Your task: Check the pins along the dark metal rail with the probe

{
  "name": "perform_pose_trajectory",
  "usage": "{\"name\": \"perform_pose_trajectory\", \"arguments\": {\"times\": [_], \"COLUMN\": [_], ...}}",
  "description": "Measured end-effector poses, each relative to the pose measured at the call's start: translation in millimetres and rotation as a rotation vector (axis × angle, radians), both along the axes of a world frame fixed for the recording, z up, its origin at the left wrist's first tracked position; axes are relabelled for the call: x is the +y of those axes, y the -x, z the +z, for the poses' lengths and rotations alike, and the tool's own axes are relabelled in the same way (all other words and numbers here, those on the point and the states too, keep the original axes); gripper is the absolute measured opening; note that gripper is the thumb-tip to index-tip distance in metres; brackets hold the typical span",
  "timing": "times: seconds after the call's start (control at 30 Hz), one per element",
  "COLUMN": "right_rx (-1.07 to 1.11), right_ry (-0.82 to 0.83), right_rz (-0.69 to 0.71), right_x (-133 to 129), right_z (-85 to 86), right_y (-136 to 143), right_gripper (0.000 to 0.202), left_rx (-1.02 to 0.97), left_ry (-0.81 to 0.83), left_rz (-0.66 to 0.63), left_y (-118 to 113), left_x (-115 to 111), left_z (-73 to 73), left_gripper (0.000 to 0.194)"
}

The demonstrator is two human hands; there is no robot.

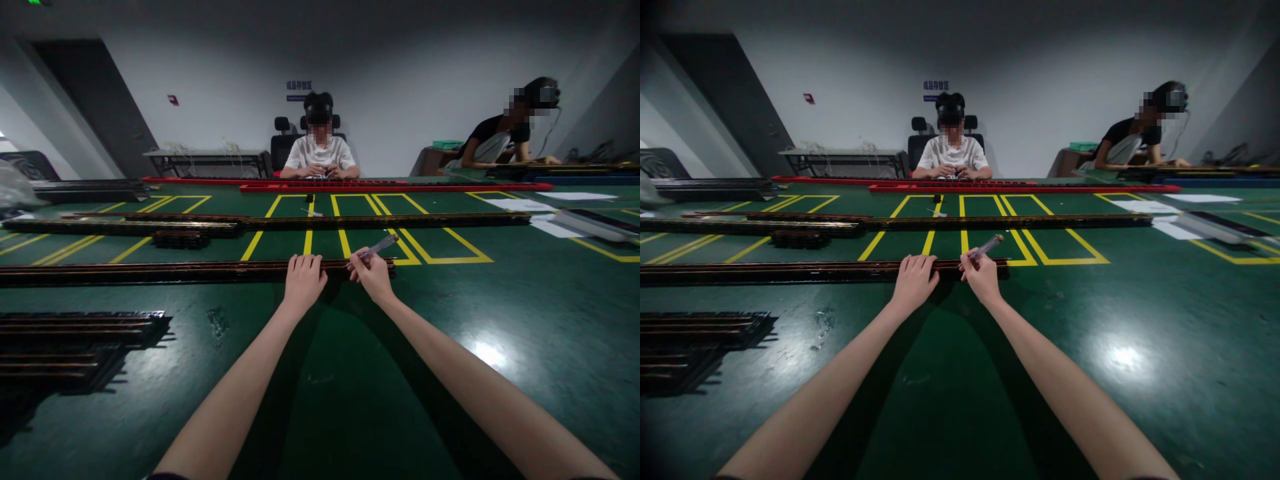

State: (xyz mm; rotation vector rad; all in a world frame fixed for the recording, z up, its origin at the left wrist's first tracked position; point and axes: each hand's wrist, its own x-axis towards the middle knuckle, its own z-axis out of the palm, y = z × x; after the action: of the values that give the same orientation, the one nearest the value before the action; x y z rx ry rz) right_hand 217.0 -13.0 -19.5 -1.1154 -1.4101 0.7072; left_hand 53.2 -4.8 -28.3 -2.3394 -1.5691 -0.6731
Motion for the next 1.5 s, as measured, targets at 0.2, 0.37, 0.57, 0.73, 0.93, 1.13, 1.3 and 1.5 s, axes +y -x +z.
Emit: {"name": "perform_pose_trajectory", "arguments": {"times": [0.2,0.37,0.57,0.73,0.93,1.13,1.3,1.5], "right_rx": [0.005,-0.008,-0.012,-0.023,-0.012,0.01,-0.009,-0.003], "right_ry": [-0.003,-0.025,-0.041,-0.046,-0.06,-0.045,-0.013,-0.017], "right_rz": [-0.004,0.0,0.003,-0.004,-0.036,-0.022,0.0,0.013], "right_x": [-0.5,-0.2,0.0,0.2,-1.4,-1.5,-1.7,-2.6], "right_z": [0.3,-0.8,-1.3,-1.2,0.0,0.2,1.2,2.3], "right_y": [1.2,1.5,1.0,1.4,1.8,1.2,0.6,0.9], "right_gripper": [0.035,0.039,0.041,0.042,0.043,0.042,0.041,0.039], "left_rx": [-0.002,-0.007,0.02,0.035,0.036,0.015,0.01,0.018], "left_ry": [-0.022,-0.006,-0.031,-0.032,-0.048,-0.027,-0.013,-0.011], "left_rz": [-0.005,-0.002,-0.007,-0.005,0.0,-0.024,-0.033,-0.029], "left_y": [-0.4,-0.9,-0.6,-1.1,-0.2,1.9,2.9,2.9], "left_x": [0.5,-0.1,-1.2,-3.2,-1.5,0.9,1.4,1.1], "left_z": [-1.1,0.1,0.4,2.4,0.2,-1.6,-1.3,-0.7], "left_gripper": [0.035,0.035,0.039,0.044,0.045,0.044,0.044,0.044]}}
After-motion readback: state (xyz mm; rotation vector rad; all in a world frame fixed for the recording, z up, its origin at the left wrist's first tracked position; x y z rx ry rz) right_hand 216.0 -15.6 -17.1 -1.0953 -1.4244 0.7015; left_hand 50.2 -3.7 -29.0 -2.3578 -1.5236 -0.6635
